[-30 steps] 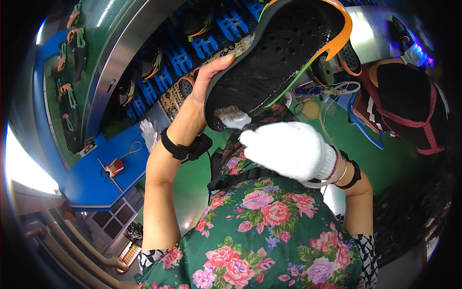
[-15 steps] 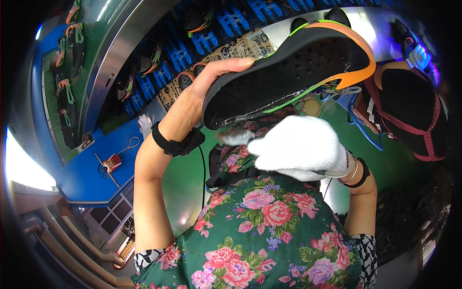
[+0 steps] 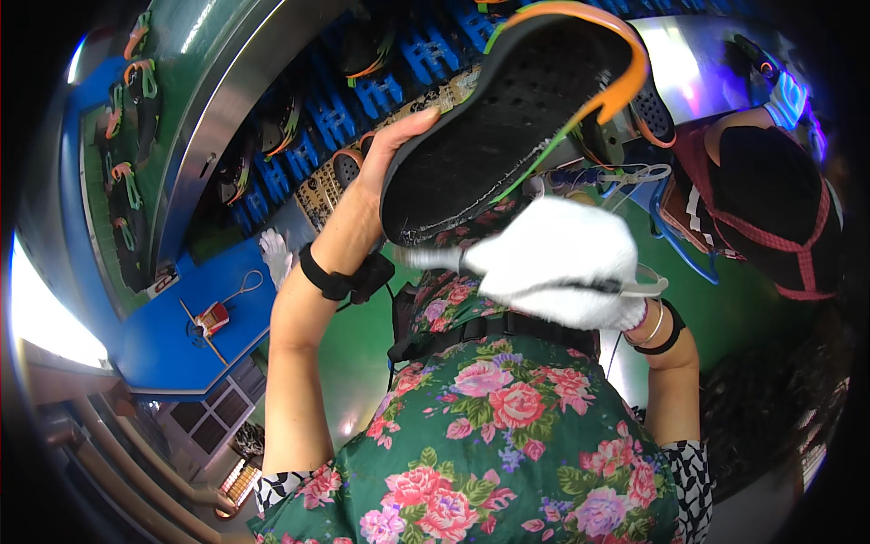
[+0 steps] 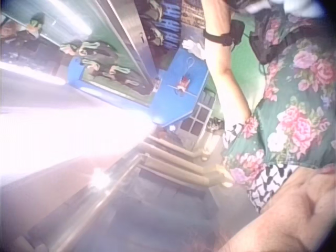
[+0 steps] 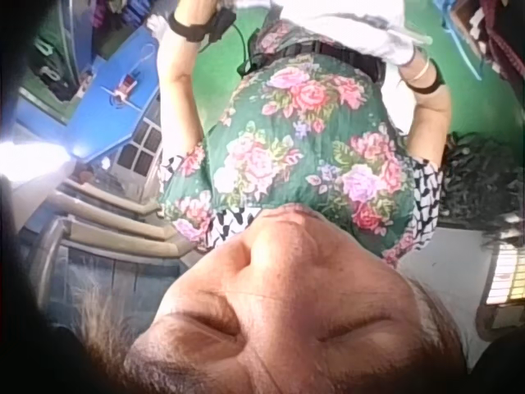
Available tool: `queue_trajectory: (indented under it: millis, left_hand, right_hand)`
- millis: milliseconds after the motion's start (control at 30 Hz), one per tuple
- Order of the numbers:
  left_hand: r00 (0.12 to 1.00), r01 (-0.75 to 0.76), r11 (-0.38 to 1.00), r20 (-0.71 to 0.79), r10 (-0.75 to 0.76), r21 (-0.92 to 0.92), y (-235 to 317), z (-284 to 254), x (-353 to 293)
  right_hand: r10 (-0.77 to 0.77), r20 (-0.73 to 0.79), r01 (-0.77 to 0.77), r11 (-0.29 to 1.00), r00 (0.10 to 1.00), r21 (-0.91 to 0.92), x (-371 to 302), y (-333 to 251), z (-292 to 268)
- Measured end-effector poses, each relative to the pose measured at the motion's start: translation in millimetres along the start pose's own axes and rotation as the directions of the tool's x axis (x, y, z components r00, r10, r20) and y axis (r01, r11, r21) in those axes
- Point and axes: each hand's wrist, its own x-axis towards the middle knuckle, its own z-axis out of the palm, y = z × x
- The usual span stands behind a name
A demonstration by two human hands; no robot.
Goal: Applying a substance with a brush and wiping a shoe sole as part of the manufacturing process.
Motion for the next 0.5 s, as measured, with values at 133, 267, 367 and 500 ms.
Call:
queue_trajectory:
  millis: [133, 267, 367, 500]
  left_hand:
    - [0.994, -0.110, 0.990, 0.007, 0.111, -0.092, -14.7, -3.0, 7.0]
    - [0.998, -0.058, 0.997, 0.003, 0.059, -0.046, -32.1, 0.0, 10.4]
    - [0.997, -0.066, 0.997, -0.045, 0.064, -0.050, -50.6, 4.9, 4.4]
    - [0.989, -0.069, 0.989, 0.122, 0.085, -0.129, -48.9, -5.6, 0.5]
  right_hand:
    - [0.066, -0.157, -0.098, 0.973, 0.985, -0.207, 4.5, 3.9, -8.9]
    - [-0.143, -0.275, -0.030, 0.840, 0.951, -0.541, 19.7, 10.2, -47.6]
    - [-0.276, -0.269, -0.004, 0.690, 0.923, -0.724, 27.7, 16.4, -72.9]
    - [-0.194, -0.086, 0.062, 0.648, 0.977, -0.759, 19.4, -0.4, -32.7]
